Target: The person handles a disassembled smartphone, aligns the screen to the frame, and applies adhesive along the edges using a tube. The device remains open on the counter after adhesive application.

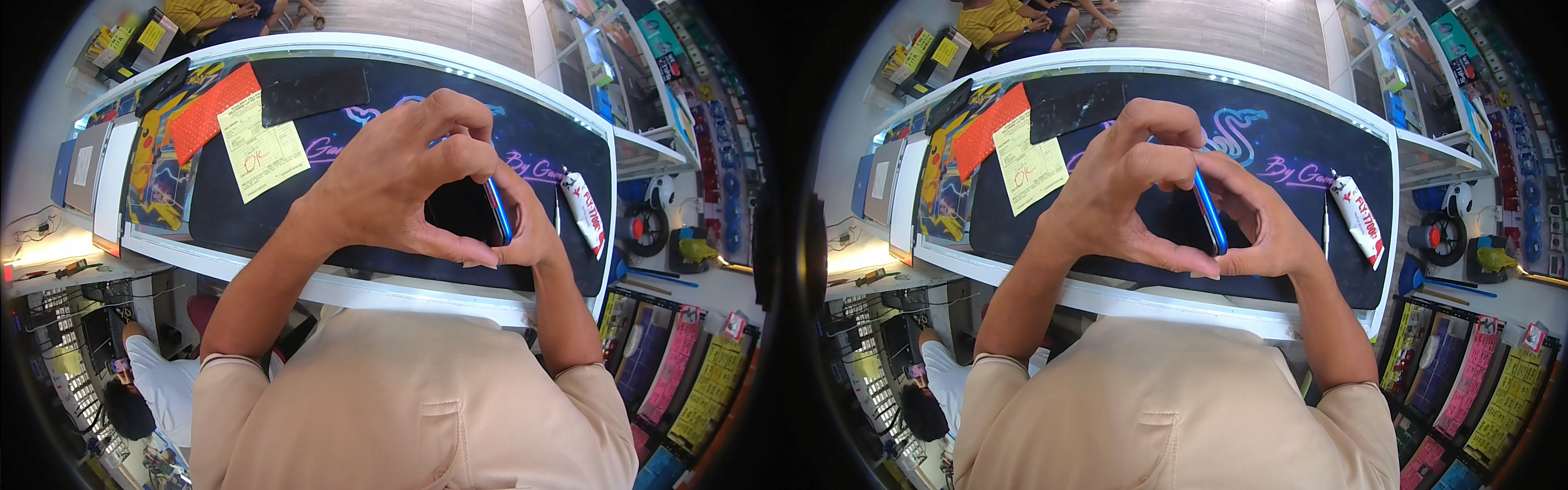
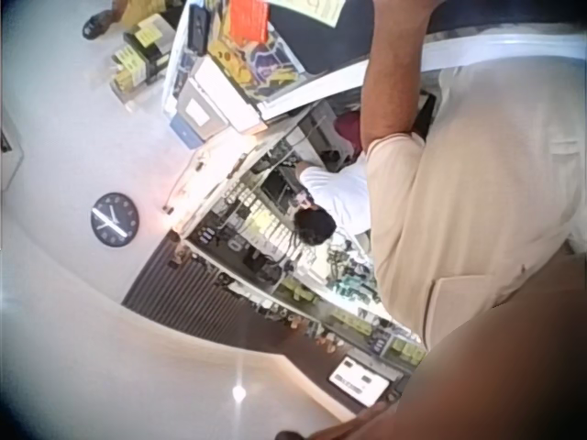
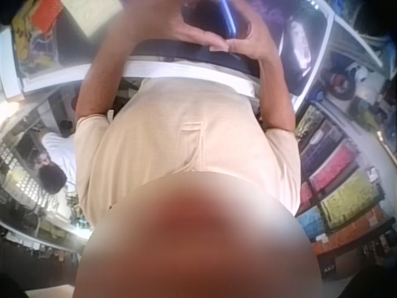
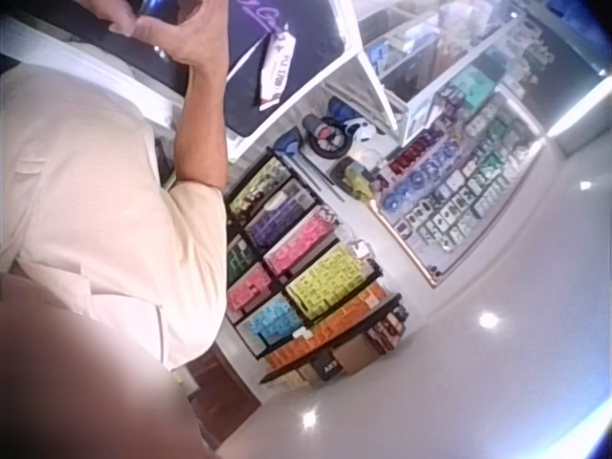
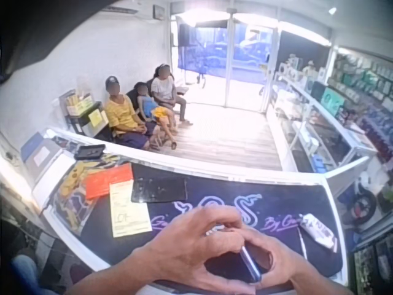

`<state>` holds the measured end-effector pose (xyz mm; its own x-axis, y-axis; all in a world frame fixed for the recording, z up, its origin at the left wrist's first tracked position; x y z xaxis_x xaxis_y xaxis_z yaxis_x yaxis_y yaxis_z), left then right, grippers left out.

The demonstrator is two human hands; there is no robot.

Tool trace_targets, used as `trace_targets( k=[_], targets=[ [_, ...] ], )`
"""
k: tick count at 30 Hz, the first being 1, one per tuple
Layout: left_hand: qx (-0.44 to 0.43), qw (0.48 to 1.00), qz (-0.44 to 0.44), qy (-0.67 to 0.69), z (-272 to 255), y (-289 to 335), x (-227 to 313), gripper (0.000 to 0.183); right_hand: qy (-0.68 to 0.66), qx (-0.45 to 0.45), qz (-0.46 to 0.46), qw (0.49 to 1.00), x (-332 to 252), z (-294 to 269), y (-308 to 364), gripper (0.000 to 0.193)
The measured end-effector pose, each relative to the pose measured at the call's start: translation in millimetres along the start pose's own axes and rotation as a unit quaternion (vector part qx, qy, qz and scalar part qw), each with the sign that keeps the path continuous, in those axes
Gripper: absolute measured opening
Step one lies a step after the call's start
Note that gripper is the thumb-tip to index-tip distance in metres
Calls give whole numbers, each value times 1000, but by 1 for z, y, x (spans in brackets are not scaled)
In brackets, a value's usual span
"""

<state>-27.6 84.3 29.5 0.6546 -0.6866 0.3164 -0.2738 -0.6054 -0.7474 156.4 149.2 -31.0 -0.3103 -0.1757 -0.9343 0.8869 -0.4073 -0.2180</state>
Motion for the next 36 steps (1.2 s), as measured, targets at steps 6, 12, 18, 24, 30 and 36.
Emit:
trace_targets(
  k=[6, 12, 18, 24, 30, 36],
  targets=[
    [-3, 1000, 0, -3, -1, -2, 1, 84, -5, -10, -5, 1000, 1, 2, -1, 113],
    [-4, 1000, -3, -5, -3, -3, 3, 84, 23, -9, 10, 1000, -2, 1, -1, 111],
    [-25, 999, -48, 5, -2, -2, 7, 82, 1, 15, 39, 999, -1, 2, 1, 109],
    [-18, 997, -79, 17, -2, 1, 12, 81, -2, 53, 22, 998, -2, 7, 3, 107],
    [-15, 991, -120, 57, 1, 12, 22, 83, 19, 58, 21, 998, -9, 10, 5, 103],
    [-17, 986, -134, 94, 2, 18, 22, 81, 43, 72, 26, 996, -9, 13, 6, 103]
  ],
)
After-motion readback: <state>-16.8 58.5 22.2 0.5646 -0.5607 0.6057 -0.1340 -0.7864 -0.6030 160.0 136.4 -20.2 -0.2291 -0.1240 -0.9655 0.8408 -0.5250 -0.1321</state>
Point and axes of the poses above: each hand's wrist, its own y-axis away from the middle knuckle, its own z-axis out of the palm, x = y × z, the point moved 4 cm from there along -y, towards the middle knuckle, and after that the axes turned 15 degrees about -y, right-handed, at the moved point
